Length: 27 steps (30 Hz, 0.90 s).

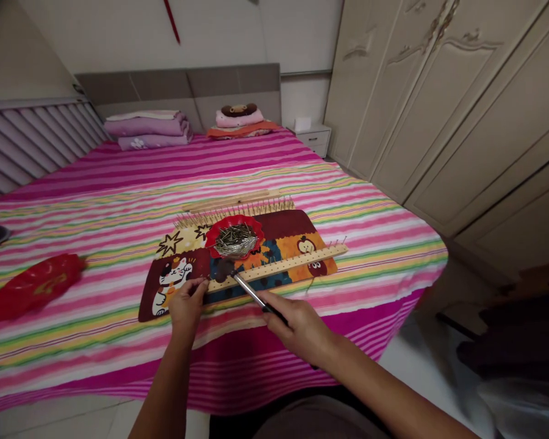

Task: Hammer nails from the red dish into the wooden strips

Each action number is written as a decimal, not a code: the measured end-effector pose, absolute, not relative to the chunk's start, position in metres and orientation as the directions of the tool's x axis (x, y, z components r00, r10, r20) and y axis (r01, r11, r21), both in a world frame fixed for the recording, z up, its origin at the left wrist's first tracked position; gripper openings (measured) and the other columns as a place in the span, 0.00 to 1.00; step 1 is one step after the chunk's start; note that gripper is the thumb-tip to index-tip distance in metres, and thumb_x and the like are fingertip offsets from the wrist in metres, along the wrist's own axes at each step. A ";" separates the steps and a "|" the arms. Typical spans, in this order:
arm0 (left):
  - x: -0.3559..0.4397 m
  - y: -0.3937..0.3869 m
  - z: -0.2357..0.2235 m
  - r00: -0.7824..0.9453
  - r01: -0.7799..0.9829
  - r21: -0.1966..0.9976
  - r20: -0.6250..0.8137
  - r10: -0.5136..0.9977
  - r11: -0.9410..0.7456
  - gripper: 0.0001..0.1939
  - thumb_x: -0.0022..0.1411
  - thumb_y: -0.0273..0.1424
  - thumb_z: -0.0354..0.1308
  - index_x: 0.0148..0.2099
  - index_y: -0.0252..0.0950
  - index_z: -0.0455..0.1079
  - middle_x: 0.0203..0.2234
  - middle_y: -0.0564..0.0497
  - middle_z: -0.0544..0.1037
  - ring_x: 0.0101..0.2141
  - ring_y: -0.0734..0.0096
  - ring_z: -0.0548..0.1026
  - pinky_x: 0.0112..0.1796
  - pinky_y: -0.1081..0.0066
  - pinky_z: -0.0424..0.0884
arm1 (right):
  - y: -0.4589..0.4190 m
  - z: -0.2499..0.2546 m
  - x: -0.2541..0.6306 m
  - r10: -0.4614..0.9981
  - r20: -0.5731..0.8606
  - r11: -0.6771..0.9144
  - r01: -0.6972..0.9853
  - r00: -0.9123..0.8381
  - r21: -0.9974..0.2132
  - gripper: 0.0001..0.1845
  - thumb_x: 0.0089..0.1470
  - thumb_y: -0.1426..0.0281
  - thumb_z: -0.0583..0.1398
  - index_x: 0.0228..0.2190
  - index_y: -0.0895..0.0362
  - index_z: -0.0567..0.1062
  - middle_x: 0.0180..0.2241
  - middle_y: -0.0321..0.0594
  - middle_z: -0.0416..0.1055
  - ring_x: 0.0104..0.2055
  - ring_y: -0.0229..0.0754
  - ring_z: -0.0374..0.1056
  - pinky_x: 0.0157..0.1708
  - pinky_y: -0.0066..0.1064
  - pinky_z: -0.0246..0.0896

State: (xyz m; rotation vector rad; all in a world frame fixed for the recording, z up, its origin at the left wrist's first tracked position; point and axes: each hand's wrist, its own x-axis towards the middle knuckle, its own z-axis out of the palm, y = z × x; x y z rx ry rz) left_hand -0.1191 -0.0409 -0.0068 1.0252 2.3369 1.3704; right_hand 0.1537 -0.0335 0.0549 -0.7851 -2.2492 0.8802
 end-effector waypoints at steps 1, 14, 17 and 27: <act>-0.119 -0.041 -0.007 -0.721 0.451 0.839 0.140 0.679 0.306 0.14 0.48 0.43 0.56 0.30 0.39 0.74 0.25 0.52 0.79 0.29 0.66 0.75 0.35 0.67 0.69 | -0.029 0.060 0.143 0.676 0.318 0.633 0.303 -0.665 -0.712 0.22 0.59 0.72 0.52 0.55 0.57 0.67 0.29 0.37 0.76 0.25 0.36 0.70 0.26 0.24 0.63; -0.116 -0.046 -0.012 -0.715 0.502 0.828 0.236 0.659 0.248 0.12 0.50 0.42 0.55 0.29 0.40 0.73 0.24 0.53 0.78 0.28 0.67 0.74 0.34 0.68 0.69 | -0.011 0.086 0.087 0.579 0.186 0.775 0.464 -0.794 -0.429 0.26 0.56 0.73 0.55 0.56 0.55 0.66 0.37 0.44 0.79 0.35 0.45 0.74 0.32 0.30 0.63; -0.116 -0.046 -0.014 -0.712 0.516 0.822 0.255 0.654 0.241 0.12 0.50 0.42 0.55 0.30 0.39 0.73 0.26 0.52 0.78 0.30 0.66 0.74 0.36 0.67 0.69 | -0.020 0.078 0.107 0.577 0.320 0.767 0.363 -0.752 -0.529 0.25 0.58 0.73 0.53 0.58 0.55 0.64 0.37 0.43 0.79 0.34 0.43 0.74 0.32 0.30 0.64; -0.114 -0.046 -0.012 -0.718 0.476 0.849 0.227 0.658 0.227 0.13 0.49 0.42 0.55 0.31 0.39 0.73 0.28 0.51 0.79 0.31 0.65 0.75 0.37 0.66 0.69 | -0.023 0.078 0.102 0.646 0.306 0.709 0.400 -0.700 -0.581 0.24 0.58 0.73 0.52 0.57 0.54 0.65 0.39 0.41 0.79 0.35 0.41 0.73 0.34 0.27 0.64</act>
